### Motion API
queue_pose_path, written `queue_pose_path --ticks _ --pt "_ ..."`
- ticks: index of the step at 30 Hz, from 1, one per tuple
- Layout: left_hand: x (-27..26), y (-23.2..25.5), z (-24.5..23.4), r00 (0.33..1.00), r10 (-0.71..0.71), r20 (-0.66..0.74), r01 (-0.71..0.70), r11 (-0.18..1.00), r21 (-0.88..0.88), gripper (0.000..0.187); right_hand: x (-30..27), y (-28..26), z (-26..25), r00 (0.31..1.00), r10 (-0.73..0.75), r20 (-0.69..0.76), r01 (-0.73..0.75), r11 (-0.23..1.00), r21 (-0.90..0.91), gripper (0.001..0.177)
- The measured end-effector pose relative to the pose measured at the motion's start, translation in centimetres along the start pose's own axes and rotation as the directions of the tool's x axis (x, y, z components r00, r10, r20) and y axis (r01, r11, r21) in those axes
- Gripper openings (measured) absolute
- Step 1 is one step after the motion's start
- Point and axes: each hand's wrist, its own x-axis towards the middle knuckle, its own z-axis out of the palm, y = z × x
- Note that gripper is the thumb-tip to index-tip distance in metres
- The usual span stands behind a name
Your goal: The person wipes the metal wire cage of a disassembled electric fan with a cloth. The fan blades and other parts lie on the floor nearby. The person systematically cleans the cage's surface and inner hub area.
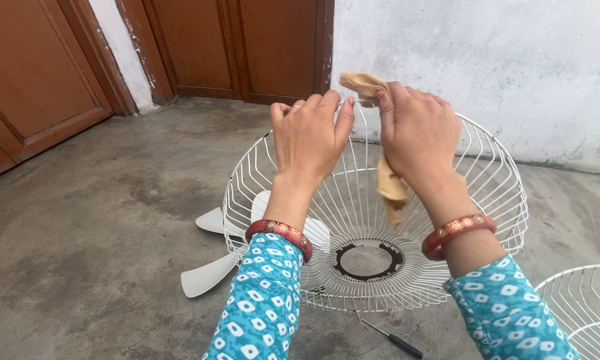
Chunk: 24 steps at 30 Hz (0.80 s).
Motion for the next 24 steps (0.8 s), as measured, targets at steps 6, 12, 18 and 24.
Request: queue_pose_path --ticks 6,12,18,24 --pt "0.7 4.0 3.5 0.996 -0.068 -0.050 0.066 0.997 -0.026 0.063 -2.5 1.0 1.9 0.967 -0.055 -0.250 0.088 0.989 0.121 0.031" --pt "1.0 2.6 2.6 0.997 -0.067 -0.031 0.066 0.997 -0.037 0.070 -12.1 2.9 5.6 0.925 -0.318 -0.210 0.340 0.937 0.080 0.037" --pt "1.0 1.7 1.2 0.987 -0.149 -0.067 0.148 0.989 -0.022 0.069 -19.3 4.9 8.8 0.897 -0.442 -0.013 0.440 0.896 -0.062 0.053" --pt "0.9 1.9 0.0 0.981 -0.193 -0.034 0.190 0.979 -0.072 0.062 -17.0 5.7 8.5 0.897 -0.441 0.039 0.443 0.892 -0.086 0.064"
